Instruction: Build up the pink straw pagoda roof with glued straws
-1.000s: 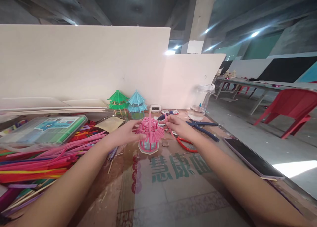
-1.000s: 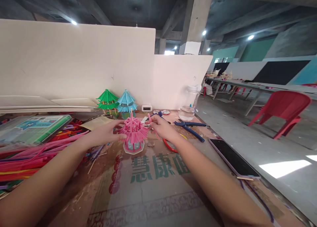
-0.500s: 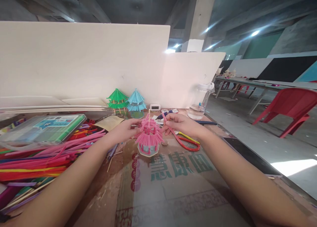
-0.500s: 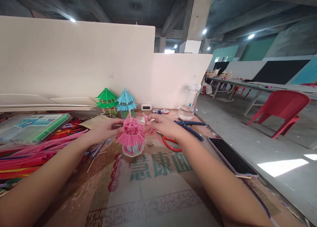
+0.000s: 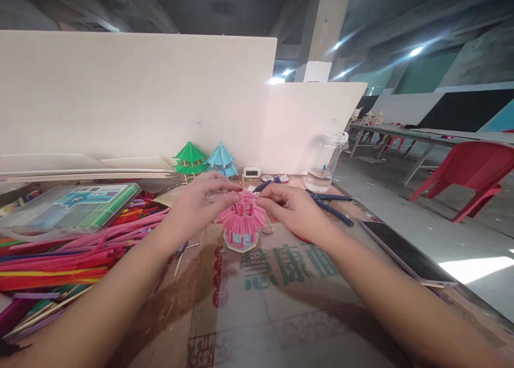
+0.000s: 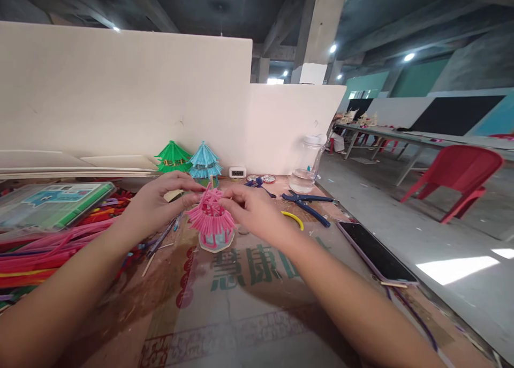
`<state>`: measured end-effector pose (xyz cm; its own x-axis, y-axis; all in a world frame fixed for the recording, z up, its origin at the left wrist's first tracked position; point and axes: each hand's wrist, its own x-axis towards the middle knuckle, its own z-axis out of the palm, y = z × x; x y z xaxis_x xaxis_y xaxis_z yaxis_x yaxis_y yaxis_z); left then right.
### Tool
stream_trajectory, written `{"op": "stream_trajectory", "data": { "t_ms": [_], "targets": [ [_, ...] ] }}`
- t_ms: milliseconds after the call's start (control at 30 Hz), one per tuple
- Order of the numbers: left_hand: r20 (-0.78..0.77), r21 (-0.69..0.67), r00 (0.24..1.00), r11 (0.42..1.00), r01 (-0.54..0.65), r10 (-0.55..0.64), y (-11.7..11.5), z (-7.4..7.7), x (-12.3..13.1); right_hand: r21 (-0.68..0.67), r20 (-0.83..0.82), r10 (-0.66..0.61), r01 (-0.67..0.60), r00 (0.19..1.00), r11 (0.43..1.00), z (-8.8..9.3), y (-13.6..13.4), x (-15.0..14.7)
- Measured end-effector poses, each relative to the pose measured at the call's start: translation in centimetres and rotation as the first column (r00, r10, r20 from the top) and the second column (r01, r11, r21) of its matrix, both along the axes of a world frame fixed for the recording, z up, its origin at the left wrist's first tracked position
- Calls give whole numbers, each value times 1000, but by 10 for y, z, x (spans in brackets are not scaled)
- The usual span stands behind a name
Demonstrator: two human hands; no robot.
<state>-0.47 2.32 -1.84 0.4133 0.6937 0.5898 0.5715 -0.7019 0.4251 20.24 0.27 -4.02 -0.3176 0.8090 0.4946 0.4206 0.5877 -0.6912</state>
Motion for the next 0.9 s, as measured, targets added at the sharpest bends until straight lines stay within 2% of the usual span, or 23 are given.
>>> {"op": "stream_trajectory", "data": {
  "t_ms": [100, 200, 333, 467, 600, 800, 900],
  "targets": [
    [-39, 54, 998, 997, 58, -55, -8, -2, 8, 18, 12, 22, -22, 1000, 1000, -1, -4, -4],
    [-45, 50, 996, 995, 81, -79, -11, -4, 11, 19, 31, 25, -26, 999, 999, -2, -6, -5],
    [22, -38, 995, 995, 97, -96, -10, -2, 7, 29, 29, 51, -52, 998, 998, 1, -6, -3],
    [103, -152, 989, 981, 121, -106, -6, 1, 3, -31, -35, 135, -136, 990, 990, 5, -3, 3],
    [129, -190, 983, 970, 150, -127, -2, 2, 0, -75, -62, 175, -180, 983, 981, 6, -1, 7],
    [-86, -180, 980, 970, 161, -179, -4, 3, -3, -82, 71, 133, -127, 989, 989, 5, -8, -1],
    [-111, -167, 977, 972, 162, -182, -7, 4, -1, -97, 61, 138, -132, 989, 987, 2, -8, -4]
  ]
}}
